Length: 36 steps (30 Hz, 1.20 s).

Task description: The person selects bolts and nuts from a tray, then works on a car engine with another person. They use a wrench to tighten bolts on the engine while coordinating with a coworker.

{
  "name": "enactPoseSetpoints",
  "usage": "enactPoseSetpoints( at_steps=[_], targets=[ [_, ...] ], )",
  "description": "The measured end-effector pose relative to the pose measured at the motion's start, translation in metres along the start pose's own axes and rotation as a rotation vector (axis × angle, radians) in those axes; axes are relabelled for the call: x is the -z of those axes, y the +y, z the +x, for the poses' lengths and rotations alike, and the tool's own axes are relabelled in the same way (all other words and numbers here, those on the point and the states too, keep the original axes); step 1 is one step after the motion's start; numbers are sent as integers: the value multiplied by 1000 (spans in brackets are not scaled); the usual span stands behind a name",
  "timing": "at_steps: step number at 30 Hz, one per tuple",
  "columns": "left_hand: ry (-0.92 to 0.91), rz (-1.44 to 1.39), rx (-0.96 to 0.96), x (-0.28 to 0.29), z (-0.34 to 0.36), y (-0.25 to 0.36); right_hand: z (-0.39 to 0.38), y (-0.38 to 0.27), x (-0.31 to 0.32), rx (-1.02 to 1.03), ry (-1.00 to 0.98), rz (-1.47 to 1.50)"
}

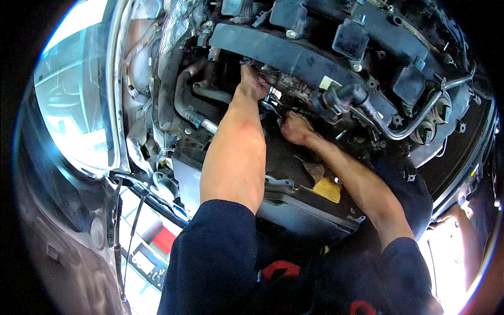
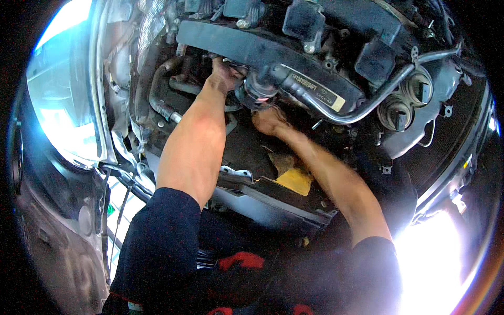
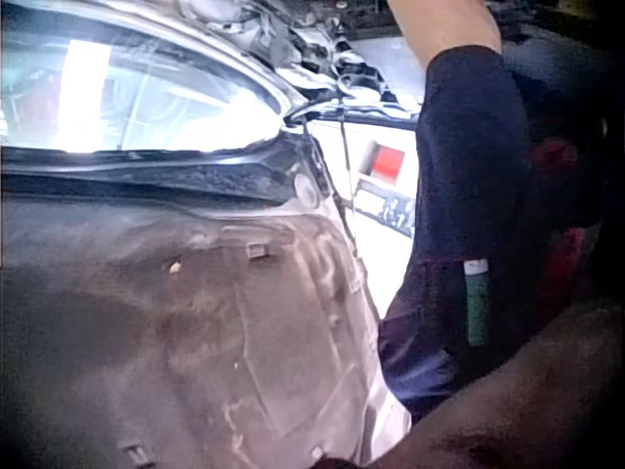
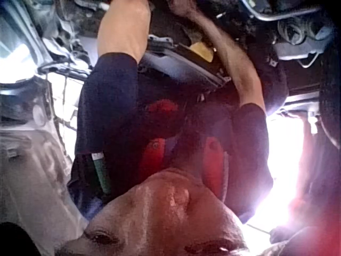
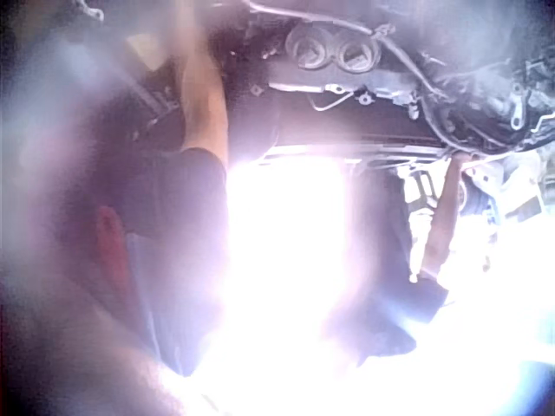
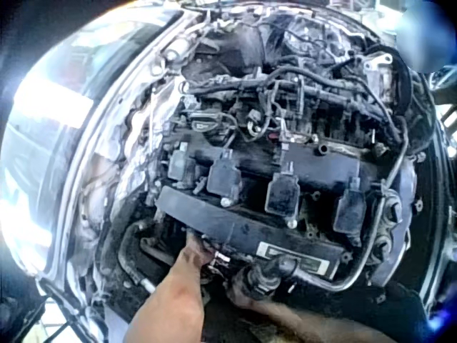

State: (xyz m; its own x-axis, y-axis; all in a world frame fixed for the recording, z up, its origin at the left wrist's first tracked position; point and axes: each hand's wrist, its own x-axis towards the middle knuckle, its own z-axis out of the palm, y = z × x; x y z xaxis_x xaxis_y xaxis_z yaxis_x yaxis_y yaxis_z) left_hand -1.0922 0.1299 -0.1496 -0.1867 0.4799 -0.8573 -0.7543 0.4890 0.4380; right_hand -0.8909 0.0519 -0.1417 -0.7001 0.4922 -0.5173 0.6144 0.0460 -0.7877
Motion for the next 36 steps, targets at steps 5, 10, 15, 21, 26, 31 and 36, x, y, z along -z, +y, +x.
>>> enactPoseSetpoints(
  at_steps=[5, 10, 15, 21, 26, 31, 36],
  targets=[
    [76, -67, 26, -21, -2, -6, -22, -23, 22, 6, 216, 17],
    [114, -66, 40, -7, 13, -4, -9, -20, 11, 10, 296, 39],
    [116, -42, 101, 4, 26, -5, -12, -30, 16, -17, 264, 65],
    [8, -53, 36, -12, 20, -8, 5, -16, 0, -215, 214, 611],
    [17, -26, 18, -16, 8, -7, 13, -10, -11, -234, 204, 630],
    [102, -74, 10, -44, -30, -1, 1, -18, 24, -89, 66, 68],
    [175, 198, -59, -56, -47, -2, -2, 7, 31, 97, 11, -1]
  ],
)
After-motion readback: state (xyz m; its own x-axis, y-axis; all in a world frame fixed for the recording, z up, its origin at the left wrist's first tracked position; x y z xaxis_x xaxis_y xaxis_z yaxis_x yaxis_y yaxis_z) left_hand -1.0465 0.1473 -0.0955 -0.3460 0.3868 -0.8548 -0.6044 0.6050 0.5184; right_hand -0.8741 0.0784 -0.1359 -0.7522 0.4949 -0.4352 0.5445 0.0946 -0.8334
